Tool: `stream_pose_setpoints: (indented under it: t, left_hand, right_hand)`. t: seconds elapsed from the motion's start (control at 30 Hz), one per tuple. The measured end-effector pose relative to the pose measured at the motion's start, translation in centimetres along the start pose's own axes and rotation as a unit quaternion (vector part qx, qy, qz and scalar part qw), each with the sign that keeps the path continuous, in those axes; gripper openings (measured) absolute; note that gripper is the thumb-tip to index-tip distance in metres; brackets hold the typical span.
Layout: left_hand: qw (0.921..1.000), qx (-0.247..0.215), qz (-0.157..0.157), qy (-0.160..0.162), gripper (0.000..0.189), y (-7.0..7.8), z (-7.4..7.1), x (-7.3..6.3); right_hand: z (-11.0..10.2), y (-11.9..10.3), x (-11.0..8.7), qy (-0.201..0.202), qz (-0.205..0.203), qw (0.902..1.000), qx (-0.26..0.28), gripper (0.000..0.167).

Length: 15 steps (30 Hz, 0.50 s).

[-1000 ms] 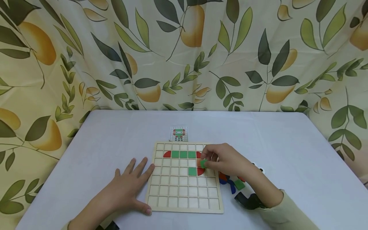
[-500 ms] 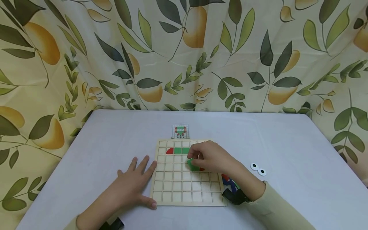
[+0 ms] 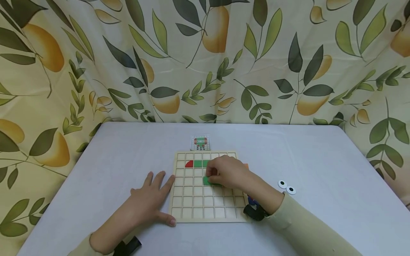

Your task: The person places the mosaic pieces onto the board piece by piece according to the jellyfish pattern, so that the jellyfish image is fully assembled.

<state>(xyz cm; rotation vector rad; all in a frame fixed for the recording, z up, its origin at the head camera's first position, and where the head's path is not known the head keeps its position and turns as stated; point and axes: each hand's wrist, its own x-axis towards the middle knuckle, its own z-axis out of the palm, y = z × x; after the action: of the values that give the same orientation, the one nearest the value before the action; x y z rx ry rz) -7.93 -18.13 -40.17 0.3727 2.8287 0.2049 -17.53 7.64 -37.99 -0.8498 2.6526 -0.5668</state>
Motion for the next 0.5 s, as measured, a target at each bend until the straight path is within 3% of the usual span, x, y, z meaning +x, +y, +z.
stream_pose_setpoints:
  t: [0.13,0.23,0.37,0.5]
  left_hand:
    - [1.0000,0.007,-0.003,0.005,0.130,0.2,-0.1,0.3]
    - [0.9999,0.011,-0.007,0.009,0.128,0.2,-0.1,0.5]
    - [0.9999,0.010,-0.011,0.007,0.127,0.1,0.0,0.4]
    - [1.0000,0.007,-0.006,0.003,0.126,-0.1,-0.1,0.2]
  right_hand:
    - [0.0,0.3,0.0,-0.010,-0.003,0.9999,-0.003,0.004]
    - [0.0,0.8,-0.1,-0.016,-0.006,0.9998,0.003,0.010]
    - [-0.4,1.7,-1.1,-0.001,-0.020,0.9998,0.007,0.024]
    - [-1.5,3.3,-4.0,0.038,-0.017,0.9991,0.005,0.047]
